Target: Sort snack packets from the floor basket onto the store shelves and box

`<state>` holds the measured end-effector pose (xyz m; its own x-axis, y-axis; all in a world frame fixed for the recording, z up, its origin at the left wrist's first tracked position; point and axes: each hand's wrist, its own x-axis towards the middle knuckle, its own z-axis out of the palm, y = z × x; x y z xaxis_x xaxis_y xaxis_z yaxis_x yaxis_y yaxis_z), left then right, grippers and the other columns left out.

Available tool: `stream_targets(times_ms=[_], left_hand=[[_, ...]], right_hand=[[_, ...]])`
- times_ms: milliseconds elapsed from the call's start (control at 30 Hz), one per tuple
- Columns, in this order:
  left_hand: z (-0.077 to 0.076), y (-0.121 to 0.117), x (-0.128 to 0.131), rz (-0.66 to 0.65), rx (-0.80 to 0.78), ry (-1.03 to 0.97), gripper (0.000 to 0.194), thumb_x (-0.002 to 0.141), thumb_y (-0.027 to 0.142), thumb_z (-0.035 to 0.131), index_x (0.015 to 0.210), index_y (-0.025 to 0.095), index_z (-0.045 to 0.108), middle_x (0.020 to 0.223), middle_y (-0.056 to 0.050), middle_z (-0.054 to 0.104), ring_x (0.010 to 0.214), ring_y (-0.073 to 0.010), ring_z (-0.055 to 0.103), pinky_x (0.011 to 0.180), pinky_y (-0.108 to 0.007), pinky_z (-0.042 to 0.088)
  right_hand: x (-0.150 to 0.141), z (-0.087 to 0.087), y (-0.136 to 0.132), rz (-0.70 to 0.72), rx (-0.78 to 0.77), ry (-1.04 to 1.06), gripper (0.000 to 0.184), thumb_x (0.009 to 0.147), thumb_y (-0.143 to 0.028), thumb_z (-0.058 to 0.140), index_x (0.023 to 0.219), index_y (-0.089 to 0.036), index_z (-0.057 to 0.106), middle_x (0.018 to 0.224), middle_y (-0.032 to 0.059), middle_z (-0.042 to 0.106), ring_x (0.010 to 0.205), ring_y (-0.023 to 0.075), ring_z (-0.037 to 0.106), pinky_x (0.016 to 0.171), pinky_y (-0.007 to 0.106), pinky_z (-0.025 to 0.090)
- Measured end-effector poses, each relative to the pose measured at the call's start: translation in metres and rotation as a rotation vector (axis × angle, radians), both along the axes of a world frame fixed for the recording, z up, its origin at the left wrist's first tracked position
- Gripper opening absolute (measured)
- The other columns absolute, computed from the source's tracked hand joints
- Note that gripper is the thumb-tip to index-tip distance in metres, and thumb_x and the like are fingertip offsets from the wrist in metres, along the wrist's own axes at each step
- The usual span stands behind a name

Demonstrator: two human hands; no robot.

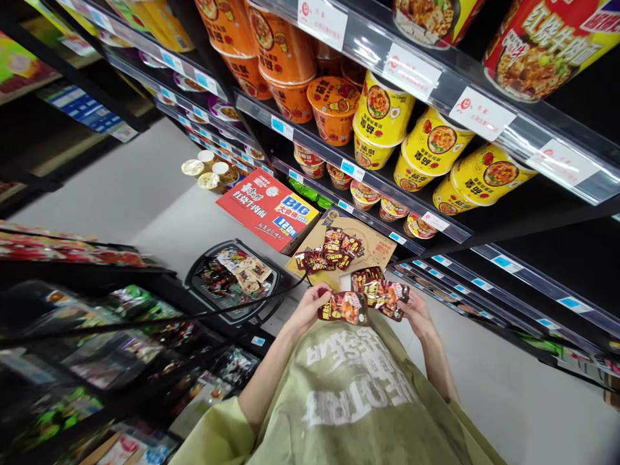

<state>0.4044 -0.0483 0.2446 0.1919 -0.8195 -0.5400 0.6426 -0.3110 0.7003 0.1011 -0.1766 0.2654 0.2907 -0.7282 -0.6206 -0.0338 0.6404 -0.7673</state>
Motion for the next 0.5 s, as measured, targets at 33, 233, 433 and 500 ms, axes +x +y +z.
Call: stream_targets(times_ms=[33, 233, 433, 500], left_hand=[[0.002, -0.004, -0.005, -0.021, -0.022, -0.046, 0.043, 0.069, 0.051, 0.095, 0.085, 0.019, 0.070, 0.101, -0.006, 0.075, 0.084, -0.0191, 0.070, 0.075, -0.029, 0.055], [0.005, -0.017, -0.022, -0.013, -0.051, -0.273, 0.041, 0.078, 0.057, 0.085, 0.082, 0.021, 0.064, 0.141, -0.012, 0.069, 0.129, -0.0310, 0.064, 0.102, -0.041, 0.052], [-0.002, -0.006, -0.023, -0.075, -0.078, -0.362, 0.038, 0.087, 0.051, 0.080, 0.091, 0.022, 0.056, 0.133, -0.011, 0.071, 0.122, -0.0262, 0.066, 0.101, -0.038, 0.052], [-0.006, -0.006, -0.027, -0.072, -0.083, -0.386, 0.040, 0.088, 0.050, 0.079, 0.106, 0.023, 0.056, 0.117, -0.007, 0.074, 0.107, -0.0234, 0.069, 0.095, -0.037, 0.055]], right_hand=[[0.013, 0.001, 0.005, 0.056, -0.011, -0.025, 0.068, 0.062, -0.049, 0.099, 0.120, -0.026, 0.070, 0.100, 0.0063, 0.082, 0.083, 0.0293, 0.078, 0.073, 0.043, 0.063], [0.065, 0.018, 0.028, 0.304, -0.115, -0.133, 0.057, 0.067, -0.046, 0.096, 0.112, -0.024, 0.072, 0.102, 0.0048, 0.081, 0.094, 0.0271, 0.077, 0.086, 0.040, 0.062], [0.057, 0.025, 0.019, 0.375, -0.035, -0.102, 0.046, 0.068, -0.038, 0.090, 0.110, -0.026, 0.074, 0.095, 0.0044, 0.080, 0.084, 0.0272, 0.075, 0.070, 0.037, 0.061], [0.057, 0.020, 0.017, 0.378, -0.031, -0.069, 0.040, 0.069, -0.041, 0.087, 0.104, -0.027, 0.076, 0.091, 0.0040, 0.079, 0.076, 0.0257, 0.074, 0.062, 0.035, 0.059]])
